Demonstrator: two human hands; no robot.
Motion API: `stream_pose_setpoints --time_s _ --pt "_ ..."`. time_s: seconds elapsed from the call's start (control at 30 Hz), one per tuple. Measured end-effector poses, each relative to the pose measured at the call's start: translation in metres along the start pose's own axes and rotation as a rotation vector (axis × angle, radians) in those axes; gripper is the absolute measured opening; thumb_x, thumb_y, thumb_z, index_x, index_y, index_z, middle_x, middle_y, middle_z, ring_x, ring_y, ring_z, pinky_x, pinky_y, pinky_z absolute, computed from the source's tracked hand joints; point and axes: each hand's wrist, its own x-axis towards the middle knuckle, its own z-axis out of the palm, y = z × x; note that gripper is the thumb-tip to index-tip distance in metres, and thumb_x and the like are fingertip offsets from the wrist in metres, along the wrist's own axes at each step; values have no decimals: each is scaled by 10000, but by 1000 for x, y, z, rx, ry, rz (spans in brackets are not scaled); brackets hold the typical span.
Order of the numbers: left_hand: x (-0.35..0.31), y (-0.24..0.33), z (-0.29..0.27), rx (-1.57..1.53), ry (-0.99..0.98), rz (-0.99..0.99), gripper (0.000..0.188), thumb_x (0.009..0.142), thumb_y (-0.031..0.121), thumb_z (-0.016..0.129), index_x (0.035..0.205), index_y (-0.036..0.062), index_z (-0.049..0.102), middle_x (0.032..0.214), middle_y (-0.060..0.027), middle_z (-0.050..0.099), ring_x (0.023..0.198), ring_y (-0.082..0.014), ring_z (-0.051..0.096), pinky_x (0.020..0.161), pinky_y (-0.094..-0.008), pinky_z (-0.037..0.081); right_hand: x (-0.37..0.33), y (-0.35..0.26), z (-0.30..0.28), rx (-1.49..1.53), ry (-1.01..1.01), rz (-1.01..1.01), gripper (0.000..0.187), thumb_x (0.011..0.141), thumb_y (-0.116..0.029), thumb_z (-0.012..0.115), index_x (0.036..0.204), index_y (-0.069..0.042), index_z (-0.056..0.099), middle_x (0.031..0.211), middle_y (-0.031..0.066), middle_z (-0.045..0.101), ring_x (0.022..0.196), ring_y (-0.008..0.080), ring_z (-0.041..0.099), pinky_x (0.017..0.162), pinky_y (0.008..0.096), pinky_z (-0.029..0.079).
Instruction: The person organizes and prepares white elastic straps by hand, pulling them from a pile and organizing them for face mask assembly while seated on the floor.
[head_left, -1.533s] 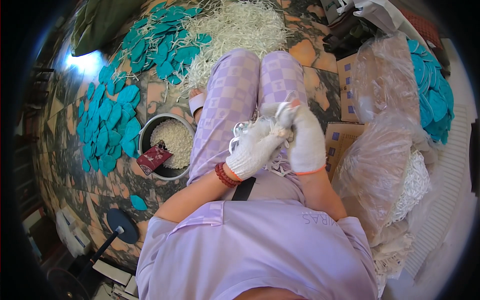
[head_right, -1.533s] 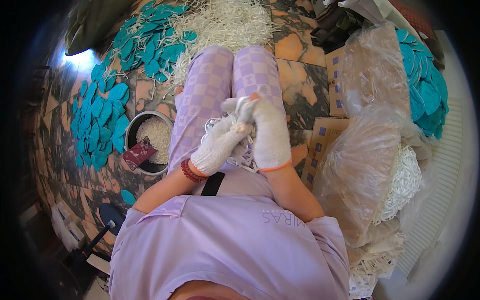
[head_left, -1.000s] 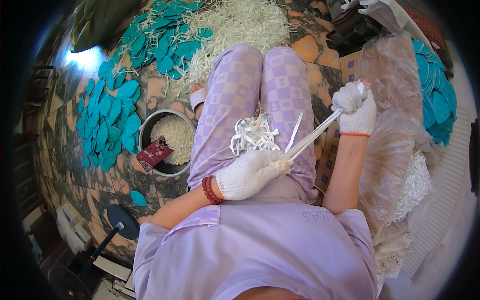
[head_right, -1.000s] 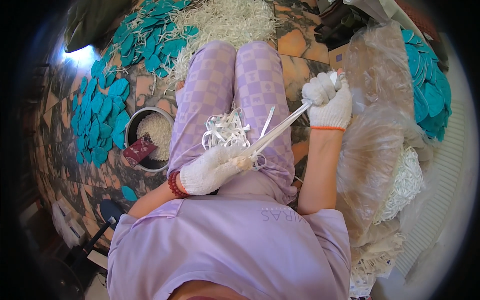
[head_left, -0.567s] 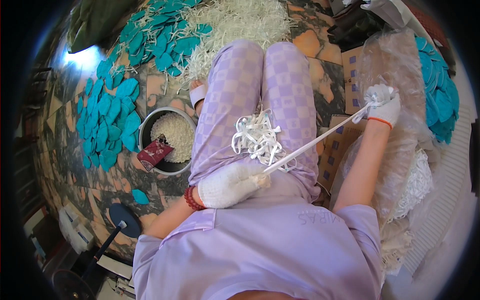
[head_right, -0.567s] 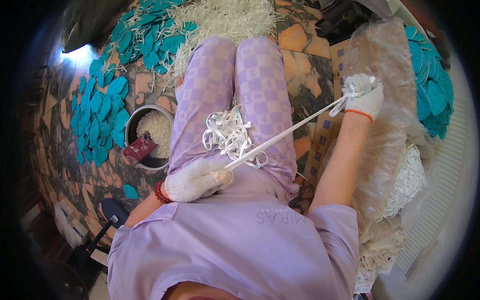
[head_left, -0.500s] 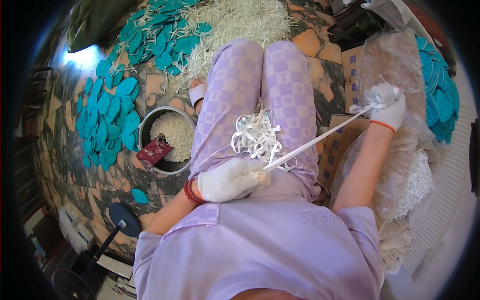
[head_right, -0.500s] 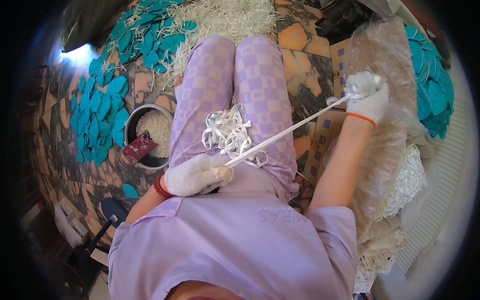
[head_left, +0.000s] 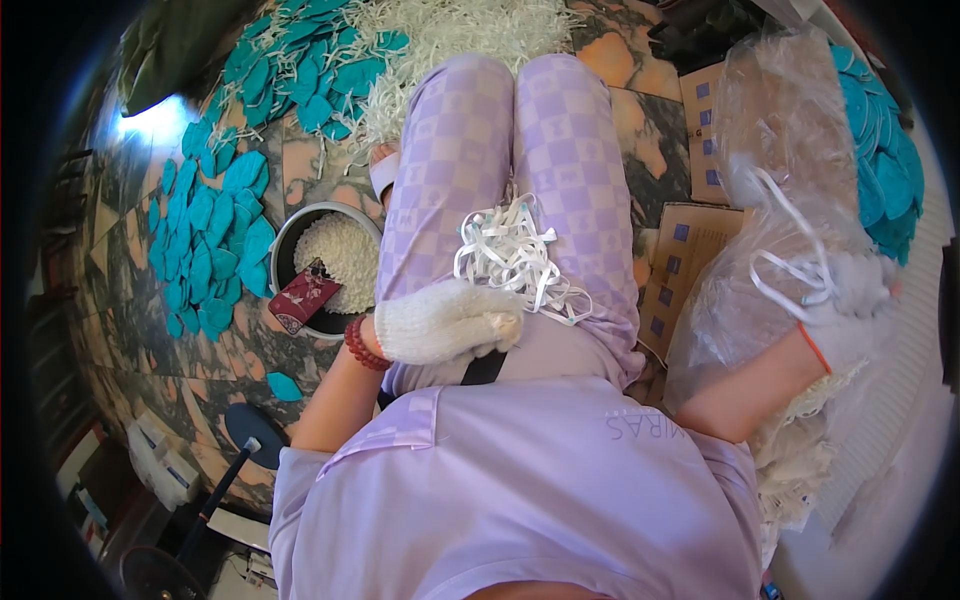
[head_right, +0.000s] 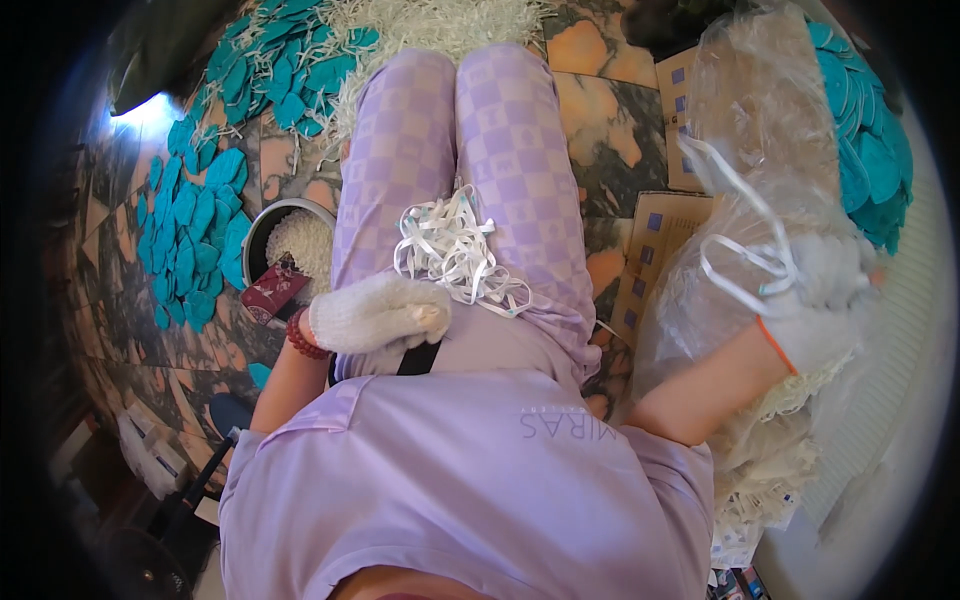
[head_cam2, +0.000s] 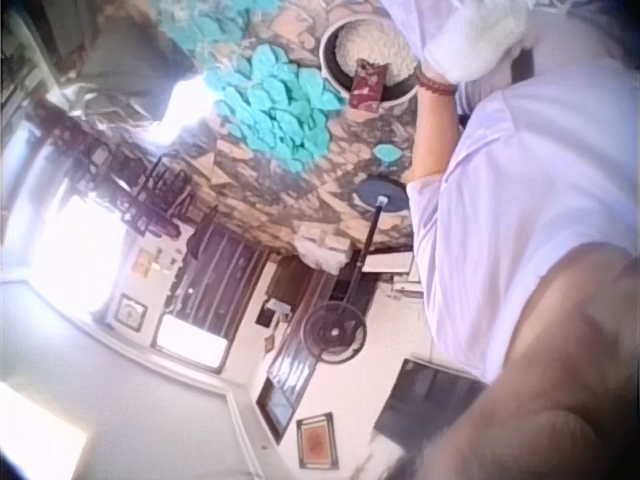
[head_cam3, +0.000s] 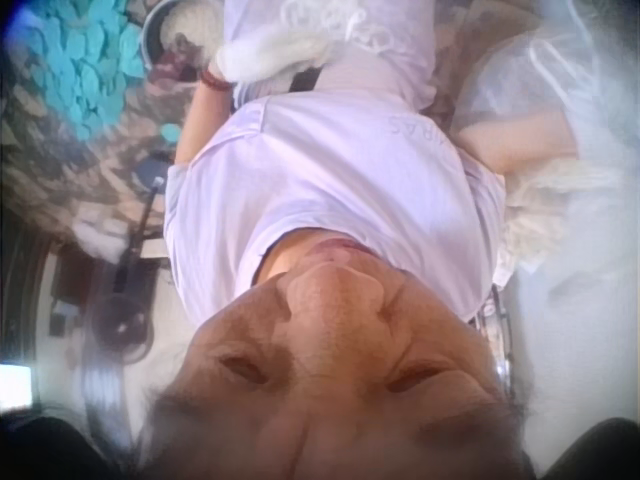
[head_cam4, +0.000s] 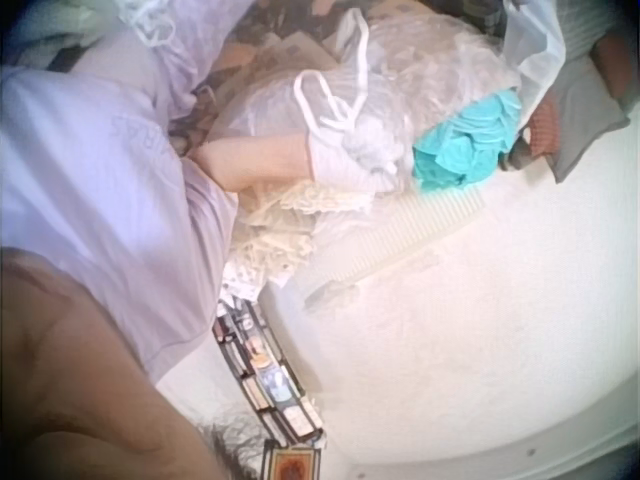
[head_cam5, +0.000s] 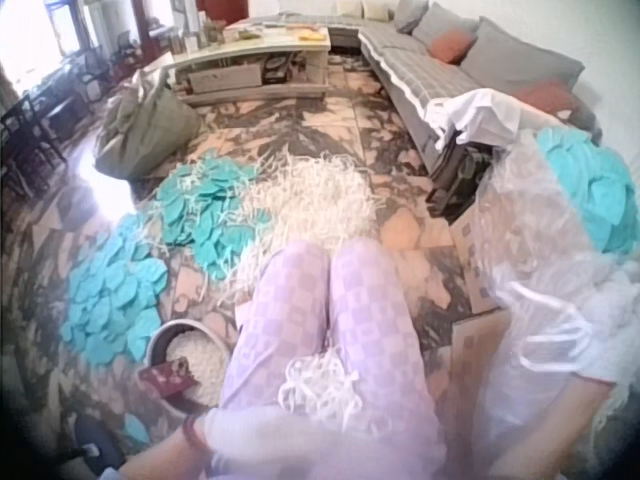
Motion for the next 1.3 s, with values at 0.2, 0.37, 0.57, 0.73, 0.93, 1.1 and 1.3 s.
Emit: stream_pose_setpoints --time_s 0.2,0.37,0.57,0.73,0.93,1.1,1.3 --pt "21 2 -3 -410 102 36 213 1021 254 489 946 69 562 736 15 510 647 -74 504 599 -229 426 -43 26 33 -783 -285 6 193 880 -207 627 1008 -67 590 620 1 499 487 117 441 455 261 381" --pt "19 -21 0 -219 337 54 350 1004 341 496 805 58 552 701 -21 520 586 -96 465 504 -220 346 -88 115 26 -1610 -601 499 457 748 -97 744 1199 -144 685 845 49 669 691 123 629 659 258 515" --pt "16 3 5 -349 331 42 293 987 287 495 815 60 562 657 21 425 542 -57 378 480 -215 265 -111 162 7 -1835 -922 217 334 783 -81 672 1099 -184 696 859 65 653 668 271 647 581 352 522" --pt "20 25 4 123 467 -4 320 857 274 715 1022 16 623 773 27 461 682 -61 451 582 -221 371 -100 159 17 -1706 -749 227 190 782 -67 682 965 -115 701 852 79 662 688 282 644 607 351 509" --pt "46 35 19 744 353 356 291 805 289 743 970 64 659 873 -70 535 749 -257 562 655 -368 456 -85 142 50 -1374 -682 286 100 799 -91 707 873 -29 681 824 102 655 669 224 631 607 323 496" --pt "47 21 11 635 298 386 178 933 233 591 881 70 640 872 -113 537 789 -302 542 720 -383 451 -63 116 45 -494 -243 304 345 1007 -333 527 807 -53 557 848 136 561 490 82 426 483 241 427" --pt "33 22 -3 132 197 299 362 1055 306 450 930 20 634 786 -31 554 750 -139 505 730 -292 448 -65 131 48 -1197 -302 551 238 866 -186 701 1054 -54 636 725 18 591 554 83 530 522 247 463"
